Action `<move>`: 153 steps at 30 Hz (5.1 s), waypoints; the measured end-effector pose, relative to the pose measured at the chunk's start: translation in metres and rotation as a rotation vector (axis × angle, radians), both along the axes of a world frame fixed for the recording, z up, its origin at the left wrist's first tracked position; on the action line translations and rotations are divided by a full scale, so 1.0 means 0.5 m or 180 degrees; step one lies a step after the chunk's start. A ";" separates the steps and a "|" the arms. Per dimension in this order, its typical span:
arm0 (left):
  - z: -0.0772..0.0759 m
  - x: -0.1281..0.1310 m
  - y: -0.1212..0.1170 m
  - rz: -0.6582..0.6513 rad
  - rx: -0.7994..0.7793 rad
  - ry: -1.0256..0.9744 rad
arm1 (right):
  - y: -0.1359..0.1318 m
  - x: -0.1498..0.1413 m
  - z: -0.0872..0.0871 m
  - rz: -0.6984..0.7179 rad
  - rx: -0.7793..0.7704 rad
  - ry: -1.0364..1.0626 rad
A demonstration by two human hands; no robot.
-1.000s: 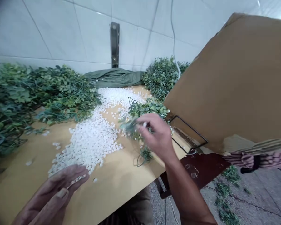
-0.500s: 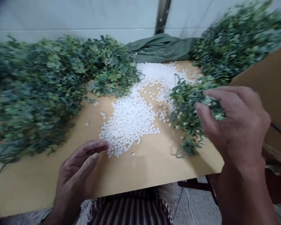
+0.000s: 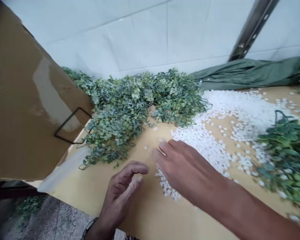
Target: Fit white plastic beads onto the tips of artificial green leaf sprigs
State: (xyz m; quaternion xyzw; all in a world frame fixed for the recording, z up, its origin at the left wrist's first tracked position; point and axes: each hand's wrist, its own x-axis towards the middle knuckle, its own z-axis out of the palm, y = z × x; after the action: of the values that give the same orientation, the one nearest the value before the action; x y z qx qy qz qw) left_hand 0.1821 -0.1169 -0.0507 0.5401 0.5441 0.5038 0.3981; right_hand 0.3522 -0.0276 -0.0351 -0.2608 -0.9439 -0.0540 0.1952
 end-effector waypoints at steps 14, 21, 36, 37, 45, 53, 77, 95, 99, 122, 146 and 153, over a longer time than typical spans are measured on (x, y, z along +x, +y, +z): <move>-0.007 -0.144 0.029 0.0070 0.0406 0.3822 | 0.161 -0.228 0.032 0.0584 -0.0936 0.1270; -0.018 -0.137 0.025 0.0519 0.0827 0.3571 | 0.189 -0.084 0.057 0.0219 -0.2627 0.3988; 0.047 0.050 0.072 -0.0453 -0.0570 -0.2170 | -0.063 0.032 -0.007 -0.0153 -0.4784 0.3885; 0.047 0.060 0.070 -0.0414 -0.0626 -0.2175 | -0.072 0.035 -0.014 -0.0223 -0.4773 0.3890; 0.031 0.129 0.051 -0.0440 -0.1022 -0.2300 | -0.115 0.053 -0.049 -0.0559 -0.4681 0.4015; 0.032 0.134 0.033 -0.1054 -0.1141 -0.1898 | -0.145 0.065 -0.051 -0.0681 -0.4523 0.3253; -0.001 0.122 0.038 -0.1037 -0.1348 -0.1103 | -0.130 0.167 -0.108 -0.0045 -0.0639 0.0362; 0.018 0.154 0.052 -0.0723 -0.1837 -0.2027 | -0.118 0.174 -0.068 -0.0676 -0.2098 0.2543; 0.026 0.171 0.057 -0.0593 -0.1767 -0.2032 | -0.096 0.164 -0.058 -0.0764 -0.2744 0.3156; 0.025 0.184 0.059 -0.0913 -0.1703 -0.1813 | -0.090 0.154 -0.078 -0.0245 -0.3022 0.3223; 0.016 0.191 0.060 -0.0626 -0.1736 -0.1661 | -0.092 0.161 -0.085 -0.0296 -0.3101 0.3359; 0.012 0.191 0.058 -0.0630 -0.1676 -0.1572 | -0.094 0.161 -0.081 -0.0221 -0.2729 0.3209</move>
State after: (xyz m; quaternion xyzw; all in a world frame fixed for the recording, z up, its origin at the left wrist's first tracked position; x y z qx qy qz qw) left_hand 0.2775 -0.0881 -0.0449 0.3315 0.4877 0.4208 0.6893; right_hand 0.4327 -0.0744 -0.0756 -0.3391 -0.6659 0.4489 0.4900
